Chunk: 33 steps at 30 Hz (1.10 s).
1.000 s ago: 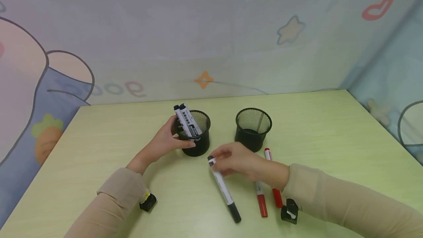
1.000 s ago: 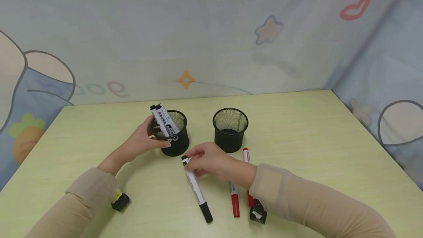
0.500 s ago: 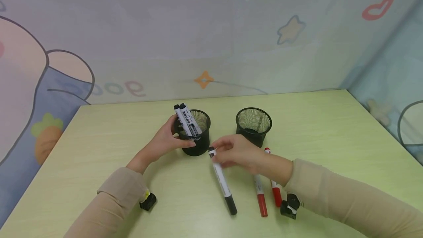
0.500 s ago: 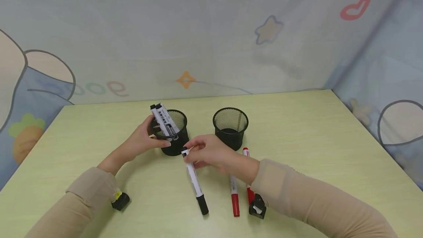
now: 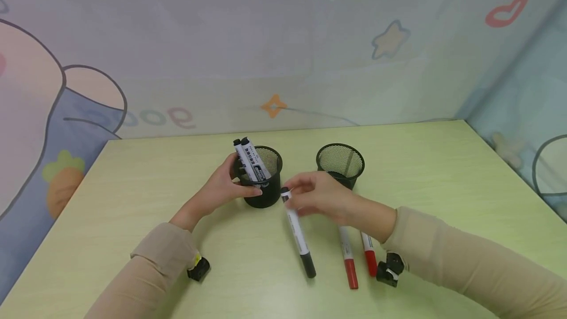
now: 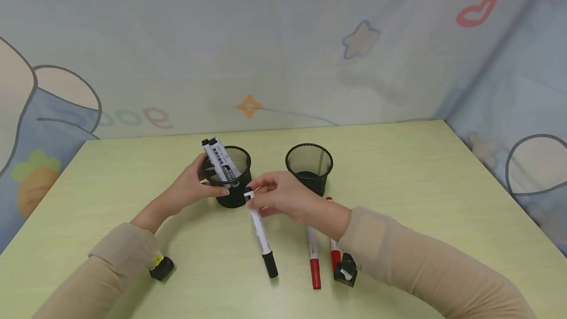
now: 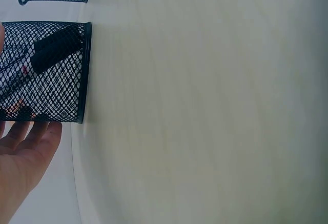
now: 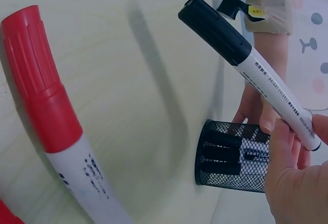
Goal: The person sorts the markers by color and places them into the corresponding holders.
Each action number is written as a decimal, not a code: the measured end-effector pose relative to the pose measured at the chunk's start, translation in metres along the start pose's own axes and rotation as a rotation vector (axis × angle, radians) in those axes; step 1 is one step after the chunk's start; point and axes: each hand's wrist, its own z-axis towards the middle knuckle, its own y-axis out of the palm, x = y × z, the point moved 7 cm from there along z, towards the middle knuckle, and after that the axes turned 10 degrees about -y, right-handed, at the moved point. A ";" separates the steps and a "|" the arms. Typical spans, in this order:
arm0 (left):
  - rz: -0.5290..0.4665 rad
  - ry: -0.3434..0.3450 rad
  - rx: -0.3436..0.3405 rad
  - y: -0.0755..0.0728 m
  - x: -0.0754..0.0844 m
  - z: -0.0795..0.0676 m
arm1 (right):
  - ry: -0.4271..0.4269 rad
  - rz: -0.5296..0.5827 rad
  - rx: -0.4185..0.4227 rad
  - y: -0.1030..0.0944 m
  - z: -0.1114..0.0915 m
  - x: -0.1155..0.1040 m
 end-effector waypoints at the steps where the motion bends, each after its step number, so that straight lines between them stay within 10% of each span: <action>1: -0.002 -0.001 -0.001 0.000 0.000 0.000 | -0.003 -0.001 0.001 -0.001 0.000 -0.002; 33: -0.009 -0.024 -0.005 0.000 -0.001 -0.002 | -0.110 -0.005 0.030 -0.012 0.009 -0.042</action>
